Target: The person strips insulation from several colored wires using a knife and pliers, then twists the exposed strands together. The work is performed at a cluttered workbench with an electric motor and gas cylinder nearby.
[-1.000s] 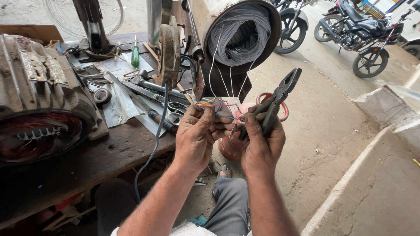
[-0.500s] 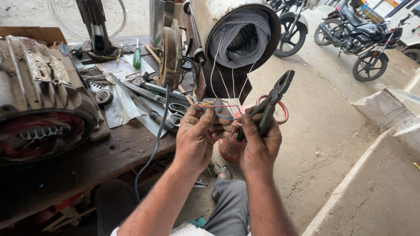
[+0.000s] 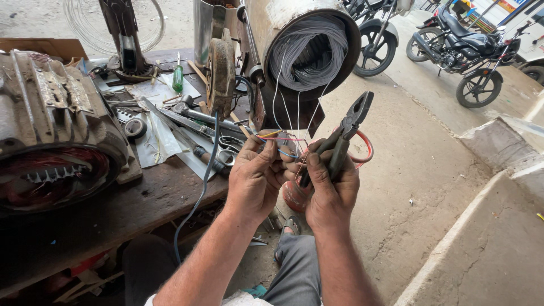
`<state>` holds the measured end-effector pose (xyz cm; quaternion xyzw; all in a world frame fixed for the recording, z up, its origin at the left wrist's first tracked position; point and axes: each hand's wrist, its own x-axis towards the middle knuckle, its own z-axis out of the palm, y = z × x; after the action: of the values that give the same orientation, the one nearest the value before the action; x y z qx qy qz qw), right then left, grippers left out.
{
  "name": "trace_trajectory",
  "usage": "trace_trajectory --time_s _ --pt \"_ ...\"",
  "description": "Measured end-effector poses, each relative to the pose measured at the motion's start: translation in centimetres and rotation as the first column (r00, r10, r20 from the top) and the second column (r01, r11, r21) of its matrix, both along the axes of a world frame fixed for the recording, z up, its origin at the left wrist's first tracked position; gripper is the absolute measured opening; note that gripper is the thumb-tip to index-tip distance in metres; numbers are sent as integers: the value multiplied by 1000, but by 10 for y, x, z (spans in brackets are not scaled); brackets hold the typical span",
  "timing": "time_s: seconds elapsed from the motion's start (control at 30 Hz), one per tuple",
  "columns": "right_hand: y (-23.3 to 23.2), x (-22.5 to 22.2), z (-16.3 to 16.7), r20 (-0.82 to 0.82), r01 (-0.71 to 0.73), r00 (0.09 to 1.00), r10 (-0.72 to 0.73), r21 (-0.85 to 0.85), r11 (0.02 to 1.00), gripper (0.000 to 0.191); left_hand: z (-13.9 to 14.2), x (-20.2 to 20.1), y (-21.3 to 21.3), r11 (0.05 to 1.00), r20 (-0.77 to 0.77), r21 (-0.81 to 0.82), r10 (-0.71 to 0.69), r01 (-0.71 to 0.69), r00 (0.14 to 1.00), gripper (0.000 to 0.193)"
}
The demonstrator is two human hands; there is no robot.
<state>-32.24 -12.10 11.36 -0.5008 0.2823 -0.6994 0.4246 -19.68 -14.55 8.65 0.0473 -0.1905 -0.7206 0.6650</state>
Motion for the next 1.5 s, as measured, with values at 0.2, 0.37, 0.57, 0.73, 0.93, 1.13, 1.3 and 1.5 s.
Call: trace_trajectory --time_s 0.2,0.37,0.57,0.73,0.93,1.13,1.3,1.5 --pt "0 -1 0 -19 28 999 -27 4 1000 13 0 0 2 1000 -14 -8 5 -5 1000 22" --pt "-1 -3 -1 80 -24 997 22 31 999 13 0 -6 5 998 10 -43 42 -41 999 24" --pt "-6 -7 -9 114 -21 993 14 57 998 12 -4 -10 7 999 -11 -40 33 -33 999 16" --pt "-14 -12 -19 84 -11 996 8 39 999 12 -10 -12 5 989 94 -26 146 -144 985 22" --pt "-11 -30 -25 -122 103 988 -96 51 993 15 -2 -9 20 912 185 -170 401 -373 897 20" --pt "12 -59 -14 -468 192 840 -274 -217 957 21 24 -6 30 966 320 -204 218 -157 922 39" --pt "34 -80 -1 -698 194 670 -253 -164 967 31 36 -14 15 994 141 -78 -63 74 988 42" --pt "44 -91 8 -783 131 575 -238 -200 971 38 35 -29 6 993 159 -103 -44 61 986 37"
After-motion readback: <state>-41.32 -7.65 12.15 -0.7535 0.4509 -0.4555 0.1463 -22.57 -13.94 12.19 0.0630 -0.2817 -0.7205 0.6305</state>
